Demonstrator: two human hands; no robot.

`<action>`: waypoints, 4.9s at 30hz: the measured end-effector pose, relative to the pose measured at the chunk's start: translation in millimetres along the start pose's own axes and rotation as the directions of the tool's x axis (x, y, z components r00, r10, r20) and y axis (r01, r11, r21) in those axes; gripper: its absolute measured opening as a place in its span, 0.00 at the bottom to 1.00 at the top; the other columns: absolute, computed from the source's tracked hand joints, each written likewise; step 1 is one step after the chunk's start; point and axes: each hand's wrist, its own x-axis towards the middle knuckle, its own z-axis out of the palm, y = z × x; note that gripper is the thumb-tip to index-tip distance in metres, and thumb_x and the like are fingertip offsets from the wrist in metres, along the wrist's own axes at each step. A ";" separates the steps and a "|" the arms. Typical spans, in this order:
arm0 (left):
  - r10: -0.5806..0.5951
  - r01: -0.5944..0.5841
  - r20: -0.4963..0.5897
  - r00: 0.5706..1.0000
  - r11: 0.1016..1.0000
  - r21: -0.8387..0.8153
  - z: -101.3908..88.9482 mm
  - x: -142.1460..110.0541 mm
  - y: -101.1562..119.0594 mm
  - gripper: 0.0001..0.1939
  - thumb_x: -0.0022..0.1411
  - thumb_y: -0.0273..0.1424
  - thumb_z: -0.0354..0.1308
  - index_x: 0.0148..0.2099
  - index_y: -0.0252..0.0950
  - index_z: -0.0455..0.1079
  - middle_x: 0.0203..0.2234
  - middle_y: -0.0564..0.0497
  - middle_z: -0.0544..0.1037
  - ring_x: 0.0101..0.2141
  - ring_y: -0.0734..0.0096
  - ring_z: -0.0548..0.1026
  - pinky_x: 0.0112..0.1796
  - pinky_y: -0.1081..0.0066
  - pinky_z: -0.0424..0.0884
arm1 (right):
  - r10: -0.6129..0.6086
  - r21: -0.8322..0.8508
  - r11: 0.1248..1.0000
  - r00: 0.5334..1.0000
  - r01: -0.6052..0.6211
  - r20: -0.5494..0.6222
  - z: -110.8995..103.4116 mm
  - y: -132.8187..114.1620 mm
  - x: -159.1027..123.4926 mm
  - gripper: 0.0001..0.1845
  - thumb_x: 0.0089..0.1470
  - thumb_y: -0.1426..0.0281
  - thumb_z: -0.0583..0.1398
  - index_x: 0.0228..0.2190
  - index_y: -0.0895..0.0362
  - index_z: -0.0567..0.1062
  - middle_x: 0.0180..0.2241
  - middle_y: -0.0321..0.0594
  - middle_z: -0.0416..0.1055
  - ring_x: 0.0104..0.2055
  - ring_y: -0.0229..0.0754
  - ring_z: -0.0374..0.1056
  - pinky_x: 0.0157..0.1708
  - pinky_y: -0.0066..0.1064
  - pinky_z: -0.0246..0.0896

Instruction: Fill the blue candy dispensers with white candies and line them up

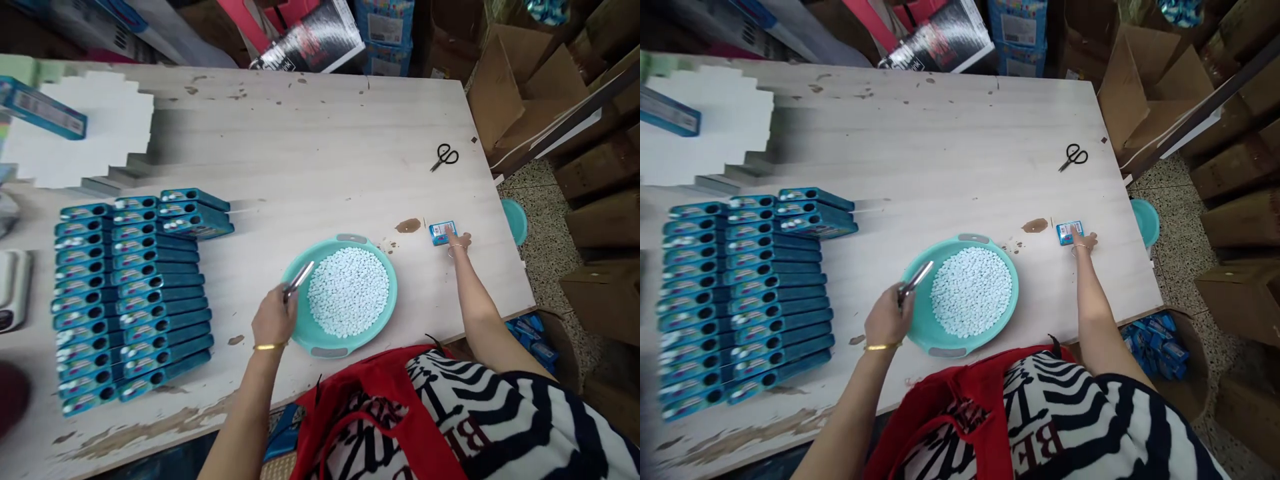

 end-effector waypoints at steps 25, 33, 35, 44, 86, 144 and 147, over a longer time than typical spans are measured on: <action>0.014 -0.036 0.148 0.989 0.989 0.147 33.8 -38.2 18.0 0.20 0.67 0.25 0.41 0.53 0.31 0.71 0.44 0.36 0.75 0.46 0.54 0.72 0.46 0.60 0.69 | -0.431 0.561 0.822 0.538 -0.097 0.724 -34.0 42.2 -200.1 0.32 0.53 0.48 0.51 0.49 0.57 0.71 0.44 0.54 0.76 0.53 0.63 0.70 0.48 0.61 0.64; 0.023 -0.106 0.307 0.952 0.960 0.257 43.2 -61.2 27.0 0.17 0.69 0.23 0.41 0.49 0.36 0.70 0.45 0.40 0.73 0.48 0.56 0.70 0.48 0.61 0.68 | -0.363 0.201 0.716 -0.111 -0.668 0.925 -46.2 63.2 -265.7 0.44 0.38 0.50 0.60 0.56 0.56 0.68 0.53 0.50 0.73 0.61 0.61 0.65 0.62 0.57 0.56; 0.024 -0.068 0.317 0.948 0.990 0.127 55.0 -56.7 31.0 0.15 0.68 0.22 0.43 0.48 0.36 0.70 0.45 0.40 0.73 0.48 0.56 0.71 0.49 0.61 0.68 | -0.298 0.144 0.770 -0.151 -0.622 0.943 -48.3 68.1 -263.8 0.43 0.36 0.52 0.61 0.55 0.57 0.69 0.53 0.51 0.74 0.60 0.61 0.67 0.61 0.55 0.57; 0.086 -0.039 0.240 0.967 0.981 -0.192 103.1 -23.5 46.8 0.15 0.67 0.27 0.48 0.55 0.34 0.65 0.51 0.40 0.73 0.52 0.59 0.71 0.55 0.61 0.67 | -0.537 0.555 0.832 0.233 -0.012 0.810 -23.0 56.5 -211.7 0.47 0.36 0.60 0.75 0.55 0.48 0.62 0.50 0.44 0.71 0.51 0.51 0.71 0.50 0.43 0.69; 0.437 -0.516 0.363 0.823 0.843 0.154 -117.7 -46.3 116.8 0.13 0.69 0.26 0.44 0.44 0.38 0.70 0.36 0.43 0.73 0.39 0.56 0.75 0.38 0.60 0.70 | -0.947 0.413 0.097 -0.045 0.905 0.319 81.4 33.3 -206.1 0.23 0.53 0.74 0.55 0.52 0.53 0.68 0.48 0.48 0.69 0.52 0.53 0.64 0.54 0.50 0.61; 0.267 -0.381 0.419 0.868 0.899 0.215 -4.8 16.3 17.5 0.15 0.64 0.23 0.46 0.47 0.35 0.72 0.40 0.40 0.76 0.43 0.56 0.74 0.44 0.61 0.69 | -0.970 0.306 0.185 0.123 0.934 0.210 51.8 24.9 -192.3 0.18 0.58 0.68 0.58 0.51 0.50 0.70 0.47 0.46 0.73 0.50 0.54 0.67 0.51 0.50 0.65; 0.333 -0.385 0.448 0.830 0.923 0.028 42.5 18.9 16.3 0.16 0.63 0.23 0.48 0.49 0.35 0.71 0.43 0.42 0.77 0.46 0.58 0.74 0.47 0.62 0.69 | -0.965 0.312 0.236 0.183 0.920 0.190 44.1 22.4 -188.4 0.17 0.59 0.64 0.60 0.50 0.50 0.70 0.47 0.45 0.73 0.50 0.53 0.68 0.51 0.50 0.65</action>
